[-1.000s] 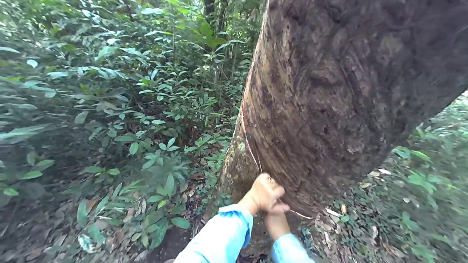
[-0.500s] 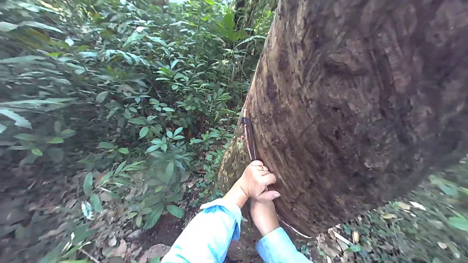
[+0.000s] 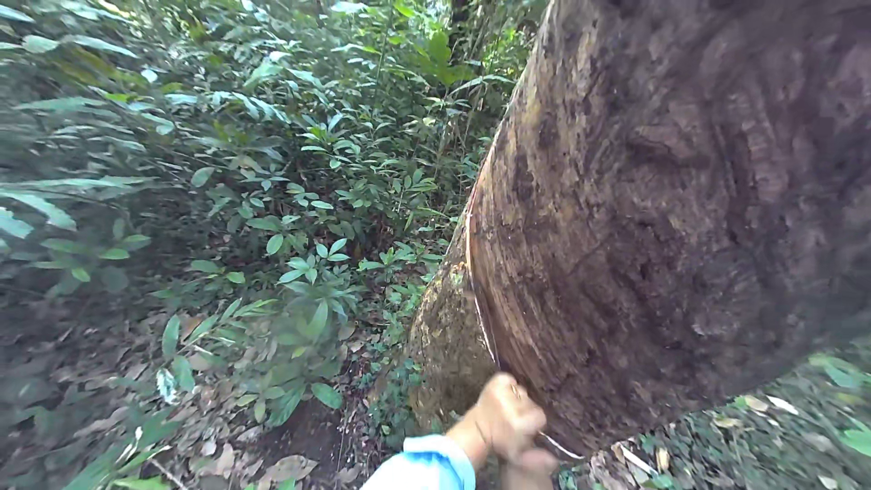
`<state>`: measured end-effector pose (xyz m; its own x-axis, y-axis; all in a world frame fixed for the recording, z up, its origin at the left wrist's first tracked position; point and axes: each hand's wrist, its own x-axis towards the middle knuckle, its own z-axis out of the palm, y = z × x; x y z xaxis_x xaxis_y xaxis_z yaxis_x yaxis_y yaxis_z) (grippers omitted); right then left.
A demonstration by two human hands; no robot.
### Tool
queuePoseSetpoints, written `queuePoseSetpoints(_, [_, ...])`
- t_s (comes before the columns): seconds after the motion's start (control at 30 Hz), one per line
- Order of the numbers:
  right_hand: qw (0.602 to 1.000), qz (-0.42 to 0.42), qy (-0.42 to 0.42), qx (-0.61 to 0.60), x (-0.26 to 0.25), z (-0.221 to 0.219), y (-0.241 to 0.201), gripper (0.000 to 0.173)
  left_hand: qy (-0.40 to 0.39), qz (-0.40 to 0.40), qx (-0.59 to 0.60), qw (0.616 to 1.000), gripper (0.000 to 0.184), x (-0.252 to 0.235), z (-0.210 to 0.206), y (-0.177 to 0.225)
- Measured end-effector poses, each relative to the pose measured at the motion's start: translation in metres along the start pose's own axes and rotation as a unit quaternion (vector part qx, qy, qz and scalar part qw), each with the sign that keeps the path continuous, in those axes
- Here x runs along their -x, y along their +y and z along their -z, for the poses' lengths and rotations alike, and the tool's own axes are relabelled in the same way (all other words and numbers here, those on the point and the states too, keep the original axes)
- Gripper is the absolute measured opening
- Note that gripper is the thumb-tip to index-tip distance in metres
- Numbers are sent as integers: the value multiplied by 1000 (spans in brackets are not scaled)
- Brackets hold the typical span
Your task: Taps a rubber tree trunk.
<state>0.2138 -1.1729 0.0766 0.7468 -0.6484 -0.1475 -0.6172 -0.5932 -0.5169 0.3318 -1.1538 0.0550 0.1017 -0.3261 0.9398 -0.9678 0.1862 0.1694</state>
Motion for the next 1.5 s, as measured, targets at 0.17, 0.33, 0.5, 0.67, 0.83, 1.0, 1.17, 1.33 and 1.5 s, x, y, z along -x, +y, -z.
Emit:
queuePoseSetpoints(0.17, [999,21,-20,21,-14,12,-16,35,0,5,12,1000,73,-21,4,-19])
queuePoseSetpoints(0.33, [998,3,-31,-48,-28,-10,7,37,18,-28,-33,999,75,0,-10,-21])
queuePoseSetpoints(0.5, [998,65,3,1,-29,-10,8,35,14,-35,-30,999,73,-14,-2,-25])
queuePoseSetpoints(0.67, [996,0,-72,48,-5,34,16,43,44,24,-50,997,75,-5,-30,15])
queuePoseSetpoints(0.83, [982,128,71,123,-9,10,27,38,14,10,-27,999,73,-22,-13,0])
queuePoseSetpoints(1.0, [988,-23,-133,70,13,31,68,41,-38,67,-45,996,56,9,-37,62])
queuePoseSetpoints(1.17, [985,83,-124,86,35,16,130,38,-36,73,-31,996,65,21,-51,83])
queuePoseSetpoints(1.33, [982,19,-161,100,-26,21,72,41,6,37,-89,995,71,4,-50,30])
queuePoseSetpoints(1.5, [987,91,-120,50,0,19,91,38,-2,17,-98,995,70,13,-51,50])
